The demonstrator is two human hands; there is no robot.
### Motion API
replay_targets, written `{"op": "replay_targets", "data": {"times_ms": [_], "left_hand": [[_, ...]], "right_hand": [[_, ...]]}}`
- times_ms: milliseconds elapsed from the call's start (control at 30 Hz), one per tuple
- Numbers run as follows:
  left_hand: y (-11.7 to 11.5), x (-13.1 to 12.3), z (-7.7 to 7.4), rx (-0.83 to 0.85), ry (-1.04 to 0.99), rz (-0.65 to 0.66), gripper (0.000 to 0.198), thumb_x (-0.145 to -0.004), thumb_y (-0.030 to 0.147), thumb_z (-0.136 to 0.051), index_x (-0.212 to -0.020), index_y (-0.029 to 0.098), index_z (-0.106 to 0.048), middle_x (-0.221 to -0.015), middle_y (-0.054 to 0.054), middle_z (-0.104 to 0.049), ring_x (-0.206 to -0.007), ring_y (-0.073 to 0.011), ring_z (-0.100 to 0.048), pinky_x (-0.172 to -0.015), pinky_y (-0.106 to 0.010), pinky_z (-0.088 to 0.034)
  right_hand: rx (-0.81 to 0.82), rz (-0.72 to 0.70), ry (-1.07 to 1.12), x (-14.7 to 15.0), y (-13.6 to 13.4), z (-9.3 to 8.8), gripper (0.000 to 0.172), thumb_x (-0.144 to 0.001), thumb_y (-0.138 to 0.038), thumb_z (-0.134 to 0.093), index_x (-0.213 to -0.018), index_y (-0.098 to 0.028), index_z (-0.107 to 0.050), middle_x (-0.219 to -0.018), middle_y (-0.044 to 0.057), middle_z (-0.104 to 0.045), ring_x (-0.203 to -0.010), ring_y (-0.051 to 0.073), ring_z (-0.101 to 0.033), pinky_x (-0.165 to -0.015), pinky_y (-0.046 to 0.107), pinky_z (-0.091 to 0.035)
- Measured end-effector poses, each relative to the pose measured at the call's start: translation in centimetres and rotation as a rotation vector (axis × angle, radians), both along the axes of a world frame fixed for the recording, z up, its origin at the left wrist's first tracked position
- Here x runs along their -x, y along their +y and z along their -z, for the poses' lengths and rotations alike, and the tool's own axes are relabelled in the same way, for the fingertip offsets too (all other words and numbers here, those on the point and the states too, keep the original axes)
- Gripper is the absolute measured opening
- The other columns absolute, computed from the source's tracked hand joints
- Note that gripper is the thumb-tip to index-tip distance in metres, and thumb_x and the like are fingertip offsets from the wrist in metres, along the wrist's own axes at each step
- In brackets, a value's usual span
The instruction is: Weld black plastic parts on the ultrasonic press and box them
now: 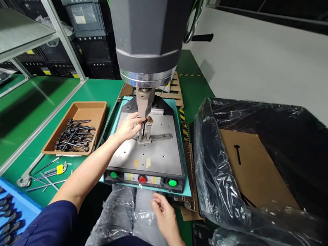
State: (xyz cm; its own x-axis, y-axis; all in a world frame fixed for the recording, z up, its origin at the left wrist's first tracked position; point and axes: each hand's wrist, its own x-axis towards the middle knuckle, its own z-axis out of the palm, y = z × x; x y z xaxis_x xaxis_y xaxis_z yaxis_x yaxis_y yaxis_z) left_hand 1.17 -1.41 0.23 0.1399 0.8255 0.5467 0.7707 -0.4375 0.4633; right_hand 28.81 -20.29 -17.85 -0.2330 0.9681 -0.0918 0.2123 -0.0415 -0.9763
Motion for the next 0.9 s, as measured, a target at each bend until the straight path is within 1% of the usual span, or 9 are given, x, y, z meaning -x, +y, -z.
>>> {"op": "replay_targets", "data": {"times_ms": [133,200,300,400,500,600,667,800,900], "left_hand": [[-0.1,-0.7,0.0,0.026,-0.148,0.003,0.027,-0.090,0.024,-0.049,-0.097,0.018,-0.074,-0.111,-0.009,-0.066,-0.107,-0.0213,-0.061,-0.097,-0.034,-0.048],[0.3,-1.2,0.1,0.020,-0.277,0.006,0.020,-0.088,0.025,-0.056,-0.077,0.016,-0.070,-0.097,-0.008,-0.068,-0.099,-0.0204,-0.062,-0.092,-0.031,-0.048],[1.6,-2.0,0.6,0.062,-0.544,-0.020,0.029,-0.085,0.025,-0.065,-0.061,0.015,-0.055,-0.070,-0.002,-0.061,-0.078,-0.0155,-0.061,-0.077,-0.026,-0.048],[2.7,-2.8,1.2,0.132,-0.768,-0.037,0.028,-0.084,0.023,-0.070,-0.065,0.014,-0.052,-0.061,0.002,-0.054,-0.064,-0.0102,-0.055,-0.068,-0.023,-0.045],[3.3,-3.2,1.5,0.150,-0.904,-0.031,0.017,-0.081,0.016,-0.071,-0.077,0.014,-0.054,-0.069,0.001,-0.059,-0.068,-0.0094,-0.057,-0.071,-0.022,-0.046],[3.6,-3.3,1.3,0.222,-1.058,-0.051,0.021,-0.077,0.010,-0.070,-0.089,0.016,-0.053,-0.077,0.001,-0.063,-0.069,-0.0101,-0.059,-0.073,-0.025,-0.049],[3.5,-3.2,0.9,0.310,-1.124,-0.072,0.023,-0.076,0.008,-0.069,-0.088,0.016,-0.052,-0.074,0.001,-0.062,-0.063,-0.0097,-0.057,-0.071,-0.025,-0.049],[2.8,-3.1,0.0,0.428,-1.151,-0.084,0.016,-0.076,0.009,-0.065,-0.079,0.016,-0.051,-0.068,0.003,-0.058,-0.055,-0.0070,-0.050,-0.066,-0.024,-0.045],[2.4,-2.9,-0.5,0.478,-1.182,-0.088,0.013,-0.076,0.013,-0.065,-0.081,0.016,-0.054,-0.070,0.003,-0.059,-0.056,-0.0068,-0.050,-0.068,-0.024,-0.043]], "right_hand": [[-0.099,0.066,-0.141,-0.8,0.3,0.1,0.036,-0.087,-0.050,-0.055,-0.101,-0.021,-0.071,-0.091,0.011,-0.074,-0.083,0.029,-0.070,-0.079,0.042,-0.056],[-0.119,0.079,-0.223,-1.4,0.4,0.4,0.036,-0.088,-0.046,-0.052,-0.103,-0.020,-0.070,-0.094,0.011,-0.074,-0.086,0.028,-0.070,-0.082,0.043,-0.055],[-0.111,0.083,-0.348,-2.4,0.4,1.2,0.036,-0.088,-0.042,-0.048,-0.104,-0.019,-0.070,-0.098,0.012,-0.073,-0.088,0.027,-0.069,-0.085,0.042,-0.054],[-0.088,0.065,-0.462,-3.4,0.3,2.2,0.035,-0.087,-0.038,-0.048,-0.105,-0.017,-0.070,-0.104,0.013,-0.071,-0.097,0.028,-0.067,-0.092,0.044,-0.051],[-0.001,0.098,-0.520,-4.2,0.5,3.4,0.039,-0.084,-0.036,-0.057,-0.116,-0.015,-0.067,-0.119,0.017,-0.067,-0.110,0.031,-0.063,-0.102,0.048,-0.045],[0.203,0.231,-0.383,-4.4,1.3,4.6,0.060,-0.077,-0.036,-0.070,-0.131,-0.011,-0.058,-0.135,0.022,-0.057,-0.126,0.036,-0.053,-0.110,0.051,-0.035],[0.320,0.276,-0.246,-4.2,2.0,5.3,0.071,-0.074,-0.036,-0.074,-0.136,-0.009,-0.053,-0.139,0.024,-0.054,-0.130,0.036,-0.050,-0.111,0.050,-0.035],[0.403,0.249,-0.090,-3.6,3.0,5.9,0.067,-0.075,-0.037,-0.075,-0.134,-0.011,-0.054,-0.131,0.020,-0.062,-0.119,0.029,-0.061,-0.101,0.040,-0.048],[0.422,0.255,-0.016,-3.6,3.0,5.6,0.060,-0.073,-0.041,-0.078,-0.124,-0.014,-0.062,-0.123,0.017,-0.068,-0.113,0.028,-0.065,-0.097,0.038,-0.051]]}}
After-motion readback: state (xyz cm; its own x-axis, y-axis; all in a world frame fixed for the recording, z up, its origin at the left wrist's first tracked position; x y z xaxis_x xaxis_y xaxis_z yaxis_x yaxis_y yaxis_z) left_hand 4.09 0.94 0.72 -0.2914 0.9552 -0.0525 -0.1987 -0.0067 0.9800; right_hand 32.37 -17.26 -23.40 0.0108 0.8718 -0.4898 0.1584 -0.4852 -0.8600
